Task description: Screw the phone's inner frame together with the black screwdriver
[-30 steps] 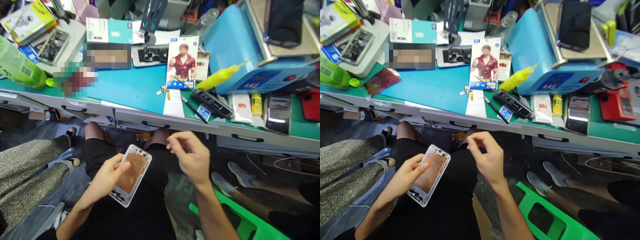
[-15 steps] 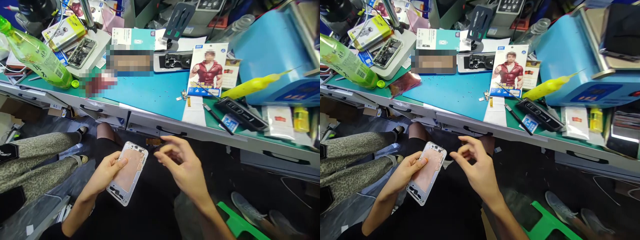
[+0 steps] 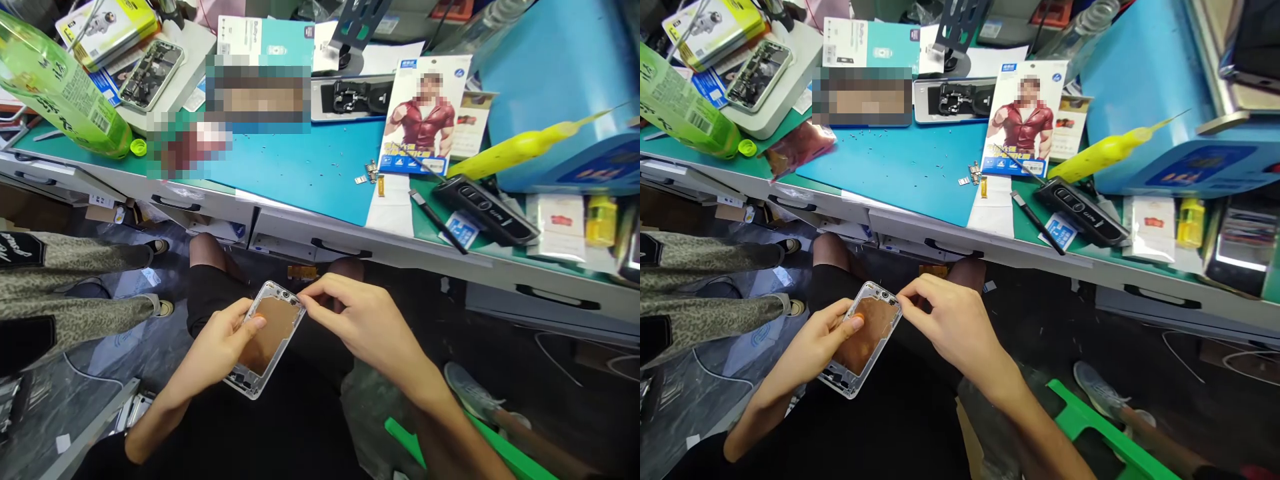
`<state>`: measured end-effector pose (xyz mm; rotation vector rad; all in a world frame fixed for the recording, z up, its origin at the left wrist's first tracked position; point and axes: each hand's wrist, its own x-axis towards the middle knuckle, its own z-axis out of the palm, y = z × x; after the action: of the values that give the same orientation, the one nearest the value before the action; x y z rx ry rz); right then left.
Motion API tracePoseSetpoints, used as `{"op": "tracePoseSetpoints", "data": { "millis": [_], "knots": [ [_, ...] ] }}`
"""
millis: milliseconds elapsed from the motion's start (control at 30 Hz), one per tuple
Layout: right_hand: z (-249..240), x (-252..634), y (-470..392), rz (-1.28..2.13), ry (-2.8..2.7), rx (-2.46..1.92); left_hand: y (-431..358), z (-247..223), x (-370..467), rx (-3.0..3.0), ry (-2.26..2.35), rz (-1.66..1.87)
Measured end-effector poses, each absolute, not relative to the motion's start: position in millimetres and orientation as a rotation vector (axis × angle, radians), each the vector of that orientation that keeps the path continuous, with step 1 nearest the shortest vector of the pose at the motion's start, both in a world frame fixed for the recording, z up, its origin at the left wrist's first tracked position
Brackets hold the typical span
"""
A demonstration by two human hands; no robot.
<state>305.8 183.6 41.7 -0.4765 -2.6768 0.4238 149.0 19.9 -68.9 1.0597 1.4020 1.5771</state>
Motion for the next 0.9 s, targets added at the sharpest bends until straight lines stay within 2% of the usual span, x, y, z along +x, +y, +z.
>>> {"op": "tracePoseSetpoints", "data": {
  "millis": [333, 900],
  "knots": [
    [31, 309, 188, 0.232, -2.729, -0.427, 19, -65, 153, 1.127, 1.556, 1.477],
    [44, 324, 178, 0.422, -2.732, -0.529, 19, -61, 161, 1.162, 1.456, 1.428]
  ]
}}
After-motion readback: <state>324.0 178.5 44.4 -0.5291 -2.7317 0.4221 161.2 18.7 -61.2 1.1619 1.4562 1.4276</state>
